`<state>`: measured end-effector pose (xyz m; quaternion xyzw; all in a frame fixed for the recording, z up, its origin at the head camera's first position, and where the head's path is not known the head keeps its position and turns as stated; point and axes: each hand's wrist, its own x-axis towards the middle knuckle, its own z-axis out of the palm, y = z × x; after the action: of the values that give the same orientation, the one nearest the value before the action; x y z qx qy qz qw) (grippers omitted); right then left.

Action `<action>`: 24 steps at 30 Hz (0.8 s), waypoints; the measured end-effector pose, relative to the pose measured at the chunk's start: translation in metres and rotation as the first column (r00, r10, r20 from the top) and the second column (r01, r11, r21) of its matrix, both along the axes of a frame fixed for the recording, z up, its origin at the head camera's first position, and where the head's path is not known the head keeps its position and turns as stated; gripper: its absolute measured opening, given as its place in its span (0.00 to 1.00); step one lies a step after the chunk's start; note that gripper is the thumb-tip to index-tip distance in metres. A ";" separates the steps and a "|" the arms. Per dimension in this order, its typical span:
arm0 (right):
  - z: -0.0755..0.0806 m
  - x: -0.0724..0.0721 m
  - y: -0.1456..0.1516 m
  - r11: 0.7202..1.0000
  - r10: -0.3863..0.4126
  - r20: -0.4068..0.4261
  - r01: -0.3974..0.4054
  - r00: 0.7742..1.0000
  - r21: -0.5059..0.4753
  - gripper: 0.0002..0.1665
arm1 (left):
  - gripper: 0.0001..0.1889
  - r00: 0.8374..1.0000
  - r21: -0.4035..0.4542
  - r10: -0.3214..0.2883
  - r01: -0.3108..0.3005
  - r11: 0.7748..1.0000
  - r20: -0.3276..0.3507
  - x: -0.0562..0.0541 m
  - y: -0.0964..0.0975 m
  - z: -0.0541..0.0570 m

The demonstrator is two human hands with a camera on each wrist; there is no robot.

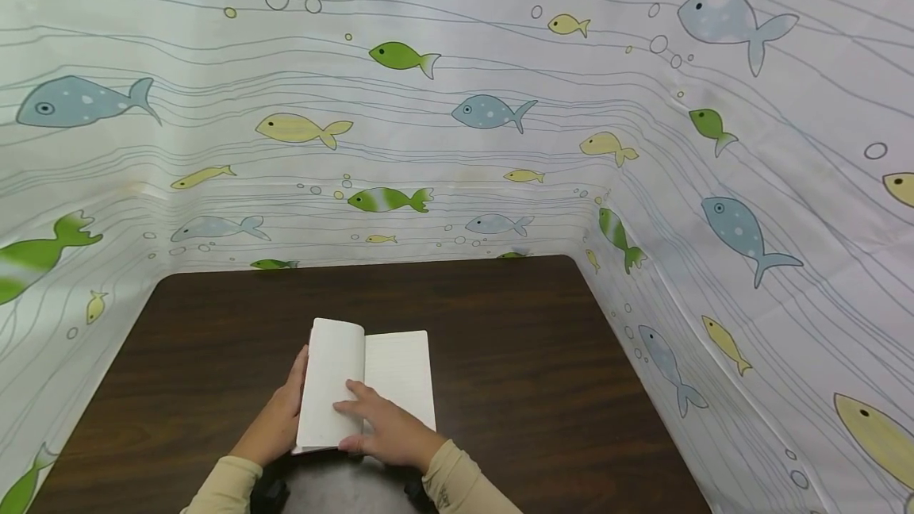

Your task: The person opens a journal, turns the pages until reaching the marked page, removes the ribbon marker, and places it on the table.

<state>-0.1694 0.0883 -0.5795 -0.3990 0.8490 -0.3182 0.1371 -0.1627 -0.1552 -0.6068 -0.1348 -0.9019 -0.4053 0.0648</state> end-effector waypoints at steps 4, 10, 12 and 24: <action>-0.002 0.005 -0.004 0.996 -0.013 -0.126 0.023 0.992 0.084 0.33 | 0.44 1.000 0.020 -0.002 0.002 1.000 0.002 0.001 -0.001 0.001; -0.002 0.008 -0.006 0.987 0.004 -0.261 0.039 0.965 0.158 0.32 | 0.27 0.997 0.115 0.032 -0.039 0.993 0.065 0.000 0.001 0.007; -0.002 0.008 -0.006 0.985 0.007 -0.282 0.042 0.960 0.166 0.31 | 0.26 0.997 0.162 0.040 -0.051 0.985 0.071 0.000 0.001 0.009; -0.007 0.000 -0.002 0.985 0.011 -0.253 0.034 0.967 0.172 0.35 | 0.28 0.993 -0.108 0.031 -0.044 0.993 -0.114 -0.003 0.003 0.000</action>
<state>-0.1691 0.0866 -0.5865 -0.4179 0.8864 -0.1898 0.0605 -0.1660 -0.1521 -0.6072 -0.1438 -0.9202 -0.3453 0.1155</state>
